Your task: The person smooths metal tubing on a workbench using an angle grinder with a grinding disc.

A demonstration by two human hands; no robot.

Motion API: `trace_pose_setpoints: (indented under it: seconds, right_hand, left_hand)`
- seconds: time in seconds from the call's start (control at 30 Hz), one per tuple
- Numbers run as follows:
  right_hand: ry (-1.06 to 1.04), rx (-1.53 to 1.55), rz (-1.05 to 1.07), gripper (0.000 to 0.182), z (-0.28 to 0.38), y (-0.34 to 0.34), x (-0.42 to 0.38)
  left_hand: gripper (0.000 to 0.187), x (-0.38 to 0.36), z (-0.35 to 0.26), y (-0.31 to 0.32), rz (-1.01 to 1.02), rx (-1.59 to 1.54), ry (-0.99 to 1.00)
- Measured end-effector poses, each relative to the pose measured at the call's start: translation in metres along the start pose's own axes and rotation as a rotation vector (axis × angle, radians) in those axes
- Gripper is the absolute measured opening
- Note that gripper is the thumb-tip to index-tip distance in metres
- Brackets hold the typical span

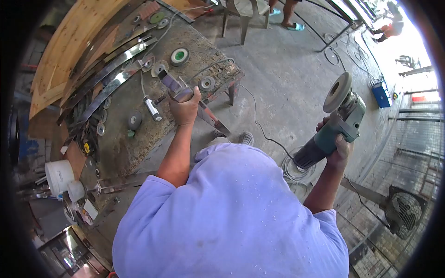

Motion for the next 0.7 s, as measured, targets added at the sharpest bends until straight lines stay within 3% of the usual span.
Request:
trace_pose_setpoints:
  seconds: [0.13, 0.3, 0.37, 0.47, 0.7]
  right_hand:
    - [0.031, -0.008, -0.095, 0.081, 0.018, 0.009, -0.003]
    - [0.083, 0.001, -0.033, 0.084, 0.016, 0.012, 0.032]
    - [0.083, -0.027, 0.013, 0.084, 0.016, 0.018, 0.06]
    - [0.128, -0.084, 0.13, 0.084, 0.016, 0.022, 0.097]
    - [0.216, -0.151, 0.393, 0.085, 0.016, 0.041, 0.157]
  left_hand:
    - [0.077, 0.009, -0.006, 0.01, 0.028, -0.036, -0.005]
    - [0.078, -0.001, 0.007, 0.013, 0.06, 0.01, -0.058]
    - [0.08, -0.003, 0.01, 0.021, 0.047, -0.031, 0.012]
    - [0.08, -0.005, 0.002, 0.023, -0.019, 0.151, 0.014]
    - [0.088, -0.004, 0.022, 0.023, 0.1, 0.112, -0.118]
Point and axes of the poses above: each hand's wrist, its own x-axis towards the middle knuckle, its own y-axis out of the palm, z = x × y, the point moved 6 cm from there along x, towards the middle knuckle, and after that the axes turned 7 degrees about y, right-handed, at the moved point
